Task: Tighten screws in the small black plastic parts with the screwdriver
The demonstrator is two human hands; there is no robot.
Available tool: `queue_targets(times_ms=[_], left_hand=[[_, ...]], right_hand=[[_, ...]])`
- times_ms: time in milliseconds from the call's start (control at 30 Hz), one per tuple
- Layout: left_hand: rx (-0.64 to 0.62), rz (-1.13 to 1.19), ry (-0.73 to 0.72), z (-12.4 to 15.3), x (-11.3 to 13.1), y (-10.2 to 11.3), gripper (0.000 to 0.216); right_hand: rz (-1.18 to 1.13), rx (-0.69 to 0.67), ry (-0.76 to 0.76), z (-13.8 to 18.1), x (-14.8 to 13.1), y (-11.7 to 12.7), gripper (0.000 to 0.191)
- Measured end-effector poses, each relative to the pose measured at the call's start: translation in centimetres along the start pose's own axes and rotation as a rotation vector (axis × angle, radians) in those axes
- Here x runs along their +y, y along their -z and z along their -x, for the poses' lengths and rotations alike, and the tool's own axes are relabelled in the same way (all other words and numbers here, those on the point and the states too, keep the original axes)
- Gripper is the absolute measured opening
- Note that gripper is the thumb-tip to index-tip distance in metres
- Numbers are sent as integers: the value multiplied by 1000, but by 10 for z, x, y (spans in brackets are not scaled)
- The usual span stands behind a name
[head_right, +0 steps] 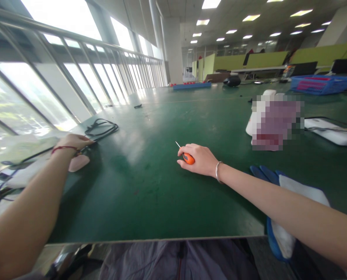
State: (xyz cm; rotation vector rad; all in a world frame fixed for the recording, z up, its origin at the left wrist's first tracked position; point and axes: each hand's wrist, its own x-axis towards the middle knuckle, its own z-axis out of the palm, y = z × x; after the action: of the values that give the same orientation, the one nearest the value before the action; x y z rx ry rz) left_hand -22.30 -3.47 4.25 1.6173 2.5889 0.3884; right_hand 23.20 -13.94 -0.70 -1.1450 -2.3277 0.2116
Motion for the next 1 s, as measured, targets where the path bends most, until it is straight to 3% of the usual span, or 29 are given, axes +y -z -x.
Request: queue_targets(times_ms=[233,333,400,500,633,733,833,1000], left_hand=[[-26,21,-33,1,-1,5,26],[-38,22,-94,9,14,4,28],[-46,42,-188,19,37,-2,30],[-85,108,-391,46,91,-16,30],[-400,381,-886,101,165,-36,27],[-478,478,-998,138,199,-52,19],[-500,562,-1021,161,211,-71,13],[-483,765,-969,174,203,-93,19]], right_hand=[[-101,149,-98,-7,-6,18,24],[-112,246,-132,-21,-12,37,15],[-102,328,-156,-35,-18,53,13],[-16,561,-102,-59,-28,80,18],[-23,715,11,-84,-36,115,16],[-42,743,4,-90,-34,128,25],[-17,631,-3,-87,-28,130,25],[-73,-41,-114,-81,-14,130,15]])
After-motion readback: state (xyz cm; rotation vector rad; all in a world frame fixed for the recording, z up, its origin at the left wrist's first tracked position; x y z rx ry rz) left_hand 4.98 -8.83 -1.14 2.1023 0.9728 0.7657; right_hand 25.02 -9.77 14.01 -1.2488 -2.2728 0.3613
